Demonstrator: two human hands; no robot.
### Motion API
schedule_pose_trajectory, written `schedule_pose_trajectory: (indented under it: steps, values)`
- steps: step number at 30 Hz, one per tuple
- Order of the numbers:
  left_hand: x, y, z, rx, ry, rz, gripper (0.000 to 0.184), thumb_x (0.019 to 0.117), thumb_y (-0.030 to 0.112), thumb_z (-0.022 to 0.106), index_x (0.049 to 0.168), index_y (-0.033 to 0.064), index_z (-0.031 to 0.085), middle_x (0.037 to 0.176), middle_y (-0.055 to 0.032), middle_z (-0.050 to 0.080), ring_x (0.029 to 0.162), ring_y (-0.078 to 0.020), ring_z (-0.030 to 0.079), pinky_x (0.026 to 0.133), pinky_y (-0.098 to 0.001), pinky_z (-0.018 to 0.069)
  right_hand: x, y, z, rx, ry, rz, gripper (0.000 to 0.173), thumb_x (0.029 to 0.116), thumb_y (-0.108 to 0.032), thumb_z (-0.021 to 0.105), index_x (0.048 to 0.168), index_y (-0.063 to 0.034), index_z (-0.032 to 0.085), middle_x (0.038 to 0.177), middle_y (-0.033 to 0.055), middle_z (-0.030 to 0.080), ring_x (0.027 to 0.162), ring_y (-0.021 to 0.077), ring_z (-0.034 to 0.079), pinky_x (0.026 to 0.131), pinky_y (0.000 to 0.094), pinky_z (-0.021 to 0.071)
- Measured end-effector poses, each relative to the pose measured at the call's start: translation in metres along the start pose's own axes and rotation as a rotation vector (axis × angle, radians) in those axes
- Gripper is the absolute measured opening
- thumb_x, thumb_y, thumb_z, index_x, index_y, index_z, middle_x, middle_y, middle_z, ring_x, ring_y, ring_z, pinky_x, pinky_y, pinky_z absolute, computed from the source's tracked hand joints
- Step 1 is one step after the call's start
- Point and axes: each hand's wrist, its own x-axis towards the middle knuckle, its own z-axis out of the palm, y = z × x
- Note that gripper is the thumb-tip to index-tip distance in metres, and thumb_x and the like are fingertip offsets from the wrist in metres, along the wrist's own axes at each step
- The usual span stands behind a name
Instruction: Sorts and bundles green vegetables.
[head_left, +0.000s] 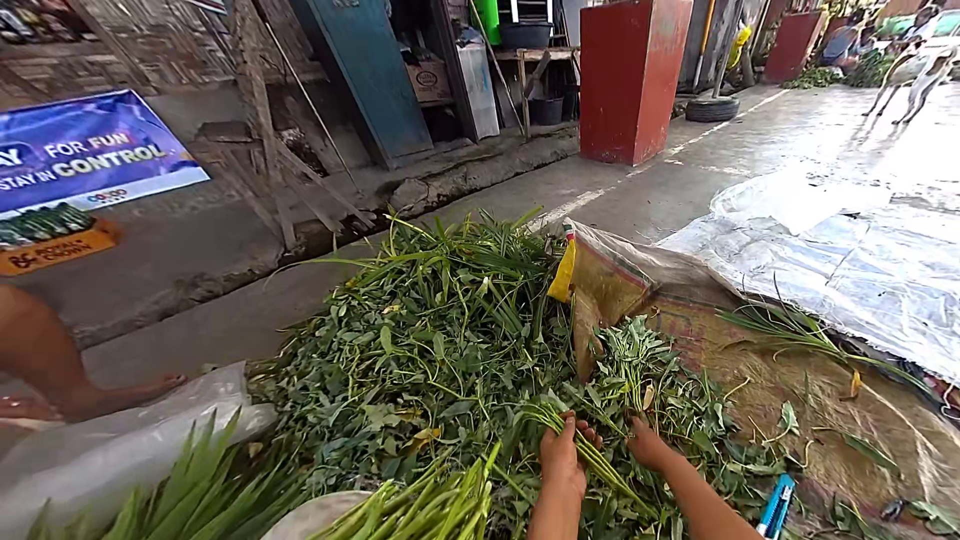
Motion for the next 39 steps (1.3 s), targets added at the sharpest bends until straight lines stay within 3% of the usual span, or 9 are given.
schedule_pose_trajectory:
  steps: [2,6,9,16,23,28,32,35,39]
  values:
    - [-0.002,-0.003,-0.001,0.036,-0.025,0.016,0.019,0.1095,0.010,0.046,0.123,-0.0006,0.053,0.085,-0.0123,0.062,0.066,-0.0213,0.065,0.061,-0.0372,0.0591,-0.005,-0.001,0.020,-0.022,0.004,0.070,0.078,0.1014,-0.028,0.063,0.161,-0.0009,0.021,0.151,0.0302,0.045,0.140,0.0450,0.046,0.116,0.0581,0.0370]
    - [0.006,-0.005,-0.007,0.090,0.012,0.081,0.019,0.1092,0.010,0.047,0.123,-0.0016,0.053,0.083,-0.0128,0.062,0.061,-0.0206,0.064,0.058,-0.0355,0.0588,-0.018,-0.013,0.005,0.051,0.099,0.005,0.041,0.1002,-0.016,0.062,0.139,-0.0023,0.059,0.132,0.0229,0.064,0.125,0.0371,0.060,0.110,0.0546,0.0444]
    - [0.010,-0.009,-0.006,0.154,0.014,0.136,0.020,0.1085,0.009,0.049,0.124,-0.0029,0.054,0.084,-0.0126,0.061,0.061,-0.0195,0.063,0.057,-0.0342,0.0584,-0.035,-0.019,-0.027,0.328,0.156,-0.084,0.042,0.0991,-0.014,0.066,0.138,-0.0016,0.054,0.114,0.0164,0.071,0.099,0.0270,0.070,0.092,0.0459,0.0548]
    - [0.005,-0.009,0.015,0.349,-0.173,0.401,0.017,0.1047,0.005,0.055,0.118,-0.0045,0.060,0.085,-0.0110,0.065,0.065,-0.0164,0.065,0.060,-0.0306,0.0587,-0.095,-0.058,-0.044,0.546,0.403,-0.126,0.030,0.0917,-0.012,0.076,0.117,0.0014,0.066,0.107,0.0142,0.072,0.094,0.0230,0.071,0.089,0.0425,0.0571]
    - [-0.001,-0.012,0.013,0.427,-0.233,0.427,0.017,0.1028,0.005,0.058,0.115,-0.0039,0.064,0.088,-0.0093,0.068,0.074,-0.0139,0.066,0.069,-0.0295,0.0566,-0.131,-0.068,-0.002,0.584,0.440,-0.293,0.031,0.0924,-0.009,0.073,0.122,-0.0054,0.067,0.091,0.0054,0.074,0.078,0.0145,0.070,0.078,0.0346,0.0585]
    - [-0.002,-0.011,0.008,0.475,-0.223,0.355,0.016,0.1009,0.008,0.064,0.110,-0.0050,0.066,0.095,-0.0119,0.068,0.088,-0.0147,0.065,0.083,-0.0312,0.0544,-0.137,-0.075,-0.004,0.402,0.386,-0.303,0.028,0.1004,-0.020,0.063,0.123,-0.0052,0.068,0.093,0.0072,0.073,0.080,0.0161,0.069,0.081,0.0364,0.0570]
    - [-0.004,-0.008,0.007,0.459,-0.152,0.273,0.019,0.1050,0.009,0.057,0.117,-0.0060,0.060,0.093,-0.0140,0.063,0.078,-0.0174,0.063,0.072,-0.0323,0.0550,-0.138,-0.076,-0.003,0.186,0.334,-0.301,0.030,0.1032,-0.024,0.057,0.124,-0.0042,0.066,0.104,0.0121,0.071,0.097,0.0242,0.068,0.092,0.0441,0.0540]
    - [-0.004,-0.004,0.007,0.394,-0.035,0.271,0.027,0.1105,0.014,0.046,0.129,-0.0049,0.050,0.092,-0.0164,0.059,0.066,-0.0196,0.062,0.059,-0.0338,0.0568,-0.134,-0.059,-0.004,-0.091,0.119,-0.016,0.029,0.1002,-0.019,0.059,0.122,-0.0012,0.066,0.121,0.0216,0.067,0.117,0.0383,0.063,0.100,0.0604,0.0481]
    - [0.007,0.005,0.000,0.585,-0.076,0.336,0.025,0.1091,0.014,0.049,0.125,-0.0055,0.054,0.087,-0.0149,0.060,0.064,-0.0184,0.063,0.059,-0.0327,0.0568,-0.122,-0.029,-0.007,0.016,0.055,0.015,0.045,0.1030,-0.034,0.059,0.135,-0.0025,0.063,0.144,0.0275,0.052,0.135,0.0452,0.049,0.109,0.0647,0.0402]
